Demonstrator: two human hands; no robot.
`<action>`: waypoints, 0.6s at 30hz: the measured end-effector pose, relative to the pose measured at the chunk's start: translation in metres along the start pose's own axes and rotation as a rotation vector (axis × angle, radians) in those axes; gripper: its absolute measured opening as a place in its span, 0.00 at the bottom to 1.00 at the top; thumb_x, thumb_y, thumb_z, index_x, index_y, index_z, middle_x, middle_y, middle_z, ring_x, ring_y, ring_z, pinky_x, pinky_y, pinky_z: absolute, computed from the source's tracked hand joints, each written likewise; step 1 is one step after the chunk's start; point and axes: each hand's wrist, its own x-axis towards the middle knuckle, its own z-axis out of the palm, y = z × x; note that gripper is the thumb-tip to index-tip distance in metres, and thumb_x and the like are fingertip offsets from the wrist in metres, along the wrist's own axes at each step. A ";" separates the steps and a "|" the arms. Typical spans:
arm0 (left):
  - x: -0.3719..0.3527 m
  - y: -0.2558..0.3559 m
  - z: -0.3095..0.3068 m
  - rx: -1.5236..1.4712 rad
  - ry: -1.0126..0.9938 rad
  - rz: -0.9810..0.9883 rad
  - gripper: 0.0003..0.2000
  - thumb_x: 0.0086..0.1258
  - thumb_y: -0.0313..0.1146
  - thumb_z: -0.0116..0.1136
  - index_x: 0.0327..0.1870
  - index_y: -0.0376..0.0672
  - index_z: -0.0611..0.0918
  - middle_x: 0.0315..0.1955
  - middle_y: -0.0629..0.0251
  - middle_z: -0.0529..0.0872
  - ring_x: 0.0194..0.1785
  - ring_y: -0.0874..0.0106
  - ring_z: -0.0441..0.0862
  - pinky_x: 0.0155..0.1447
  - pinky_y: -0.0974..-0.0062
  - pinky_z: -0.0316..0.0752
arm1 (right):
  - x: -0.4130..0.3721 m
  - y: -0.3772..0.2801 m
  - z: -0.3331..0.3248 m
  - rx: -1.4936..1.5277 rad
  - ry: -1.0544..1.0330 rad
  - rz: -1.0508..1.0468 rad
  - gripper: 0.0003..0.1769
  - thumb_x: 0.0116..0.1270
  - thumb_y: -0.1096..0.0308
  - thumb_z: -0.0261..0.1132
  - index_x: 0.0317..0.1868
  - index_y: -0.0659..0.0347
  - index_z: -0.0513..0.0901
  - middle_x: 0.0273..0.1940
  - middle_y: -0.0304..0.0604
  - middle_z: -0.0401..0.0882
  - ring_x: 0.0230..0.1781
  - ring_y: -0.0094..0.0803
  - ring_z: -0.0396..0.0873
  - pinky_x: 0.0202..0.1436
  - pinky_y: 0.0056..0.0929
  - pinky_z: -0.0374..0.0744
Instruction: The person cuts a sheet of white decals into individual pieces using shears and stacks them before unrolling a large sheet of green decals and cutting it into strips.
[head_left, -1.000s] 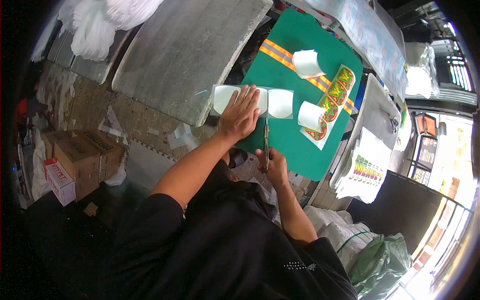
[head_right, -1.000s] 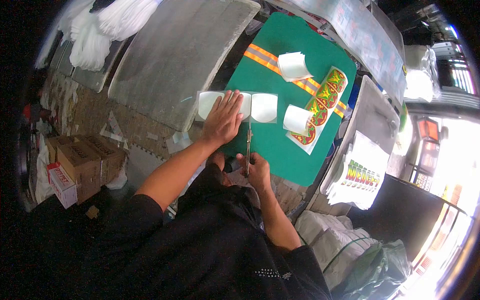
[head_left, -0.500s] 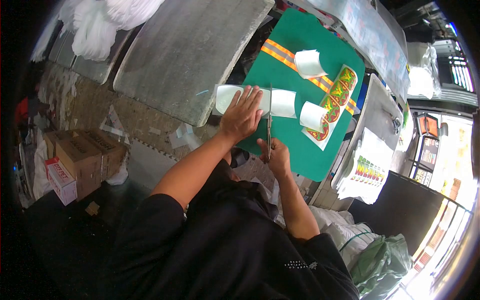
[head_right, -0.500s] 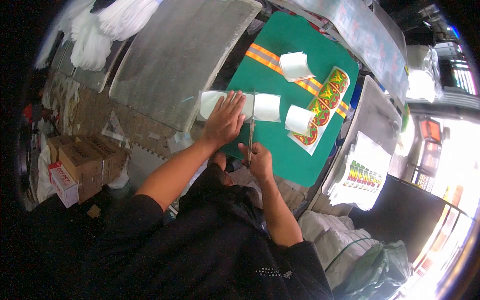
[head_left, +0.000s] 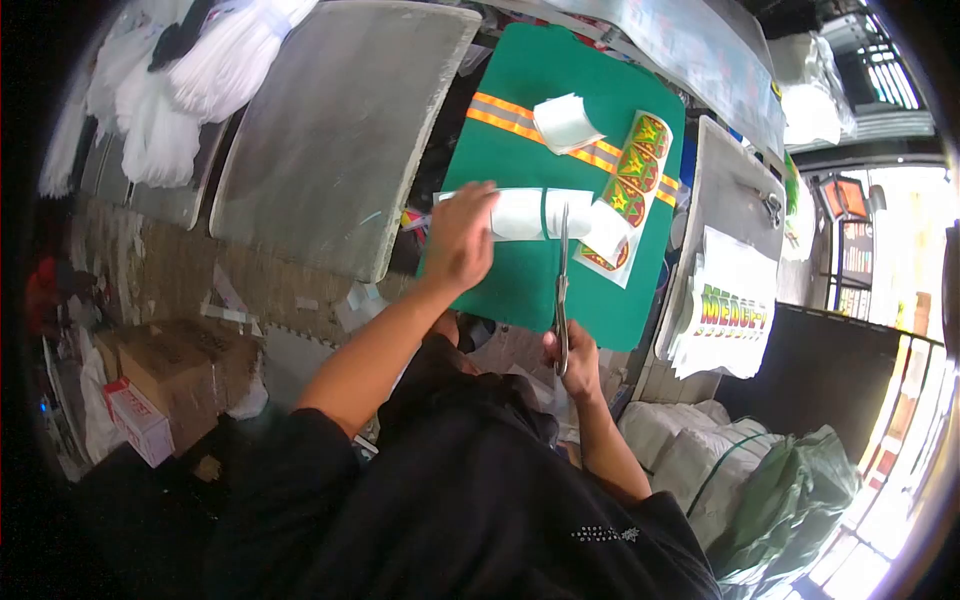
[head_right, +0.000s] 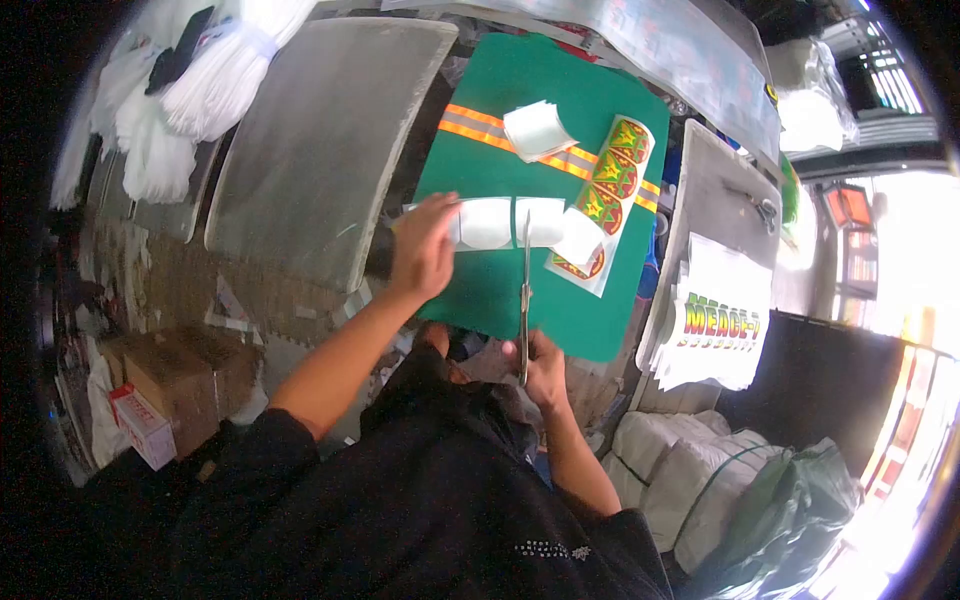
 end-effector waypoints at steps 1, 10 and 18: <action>-0.006 -0.004 -0.005 0.097 -0.031 -0.032 0.27 0.63 0.23 0.51 0.67 0.36 0.69 0.64 0.51 0.73 0.68 0.53 0.69 0.70 0.52 0.59 | -0.009 0.004 -0.002 0.012 0.009 0.001 0.23 0.65 0.50 0.70 0.37 0.63 0.75 0.23 0.38 0.77 0.23 0.23 0.76 0.27 0.24 0.73; -0.025 -0.015 0.003 0.435 -0.290 -0.142 0.28 0.71 0.35 0.49 0.72 0.39 0.65 0.73 0.52 0.62 0.76 0.51 0.57 0.76 0.48 0.52 | -0.036 0.039 0.024 0.041 -0.248 0.237 0.27 0.63 0.46 0.70 0.38 0.65 0.78 0.29 0.40 0.79 0.29 0.26 0.77 0.33 0.28 0.75; -0.024 -0.015 -0.002 0.367 -0.259 -0.131 0.28 0.71 0.35 0.50 0.71 0.38 0.65 0.71 0.49 0.64 0.75 0.48 0.59 0.74 0.44 0.55 | 0.014 0.017 0.057 0.043 -0.205 0.148 0.26 0.67 0.44 0.66 0.38 0.63 0.76 0.28 0.38 0.75 0.26 0.25 0.77 0.31 0.27 0.76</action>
